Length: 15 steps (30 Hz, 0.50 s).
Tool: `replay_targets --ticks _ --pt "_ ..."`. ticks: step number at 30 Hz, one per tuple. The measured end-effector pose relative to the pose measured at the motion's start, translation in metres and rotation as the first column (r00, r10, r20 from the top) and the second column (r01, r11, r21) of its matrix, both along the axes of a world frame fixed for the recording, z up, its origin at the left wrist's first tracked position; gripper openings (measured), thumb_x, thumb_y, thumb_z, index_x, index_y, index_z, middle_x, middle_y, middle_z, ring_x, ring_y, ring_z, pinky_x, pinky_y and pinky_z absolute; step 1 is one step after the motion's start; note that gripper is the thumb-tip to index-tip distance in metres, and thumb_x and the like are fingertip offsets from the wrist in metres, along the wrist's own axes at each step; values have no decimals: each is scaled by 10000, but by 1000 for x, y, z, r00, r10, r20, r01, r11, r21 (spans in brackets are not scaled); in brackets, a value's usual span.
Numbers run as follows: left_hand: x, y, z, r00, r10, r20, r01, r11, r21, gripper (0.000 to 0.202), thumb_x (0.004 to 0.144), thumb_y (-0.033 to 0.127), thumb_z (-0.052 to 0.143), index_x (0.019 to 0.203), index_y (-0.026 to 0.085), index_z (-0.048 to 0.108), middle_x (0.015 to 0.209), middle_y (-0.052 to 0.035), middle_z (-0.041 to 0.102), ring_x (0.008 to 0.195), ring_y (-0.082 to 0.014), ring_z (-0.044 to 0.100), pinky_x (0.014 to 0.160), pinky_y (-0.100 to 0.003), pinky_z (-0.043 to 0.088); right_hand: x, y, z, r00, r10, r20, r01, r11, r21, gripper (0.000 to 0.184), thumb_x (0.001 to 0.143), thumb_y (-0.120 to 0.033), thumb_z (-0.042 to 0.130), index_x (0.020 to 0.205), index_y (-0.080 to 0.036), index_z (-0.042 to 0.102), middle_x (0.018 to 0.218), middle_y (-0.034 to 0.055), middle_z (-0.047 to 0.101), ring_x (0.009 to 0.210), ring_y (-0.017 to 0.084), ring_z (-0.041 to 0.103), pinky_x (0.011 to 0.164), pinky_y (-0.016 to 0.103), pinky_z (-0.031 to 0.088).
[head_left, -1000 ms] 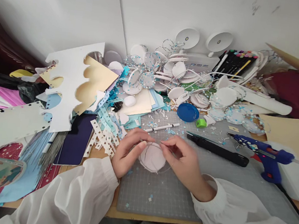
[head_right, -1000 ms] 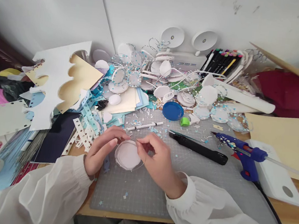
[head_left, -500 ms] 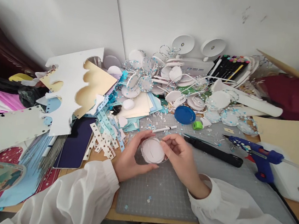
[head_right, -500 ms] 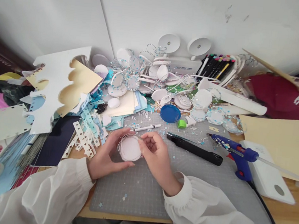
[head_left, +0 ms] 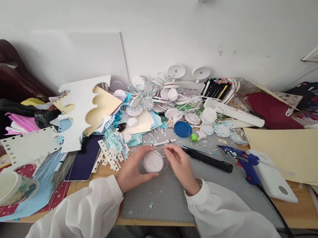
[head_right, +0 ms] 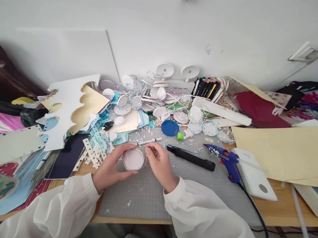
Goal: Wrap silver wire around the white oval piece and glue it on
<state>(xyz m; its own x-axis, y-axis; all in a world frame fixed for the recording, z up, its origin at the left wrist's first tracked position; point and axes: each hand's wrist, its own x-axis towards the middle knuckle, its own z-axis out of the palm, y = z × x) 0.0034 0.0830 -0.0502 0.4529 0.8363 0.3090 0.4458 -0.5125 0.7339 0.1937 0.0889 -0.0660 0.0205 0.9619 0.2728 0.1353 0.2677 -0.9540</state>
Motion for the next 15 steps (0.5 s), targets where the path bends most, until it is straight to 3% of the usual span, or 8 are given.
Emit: replay_targets --ticks 4,8,11,15 --pt "-2 -15 5 994 24 -106 -15 996 87 645 698 286 784 1249 214 459 1235 -122 556 1181 -291 523 992 -476 449 11 -24 18 996 -45 76 34 989 144 118 895 -278 548 942 -208 631 891 46 602 816 177 571 740 328 473" --pt "3 -31 10 988 38 -149 -11 985 174 662 710 295 765 1280 218 437 1222 -125 548 1139 -295 531 962 -485 462 13 -59 34 937 -25 348 -109 927 360 128 850 -213 604 978 -212 606 939 61 597 918 217 546 825 391 443" --pt "12 -44 18 989 8 -150 26 974 225 622 736 277 734 1279 212 439 1199 -121 557 1108 -289 533 952 -489 463 10 -76 35 891 -12 453 -185 903 387 134 868 -182 600 995 -225 593 941 54 630 905 218 549 817 401 434" --pt "21 -60 24 995 -12 -99 34 974 222 622 750 376 740 1266 186 451 1177 -131 570 1097 -283 543 953 -484 471 10 -89 33 888 35 459 -226 902 368 162 928 -119 489 975 -236 590 876 32 654 835 194 567 761 378 432"
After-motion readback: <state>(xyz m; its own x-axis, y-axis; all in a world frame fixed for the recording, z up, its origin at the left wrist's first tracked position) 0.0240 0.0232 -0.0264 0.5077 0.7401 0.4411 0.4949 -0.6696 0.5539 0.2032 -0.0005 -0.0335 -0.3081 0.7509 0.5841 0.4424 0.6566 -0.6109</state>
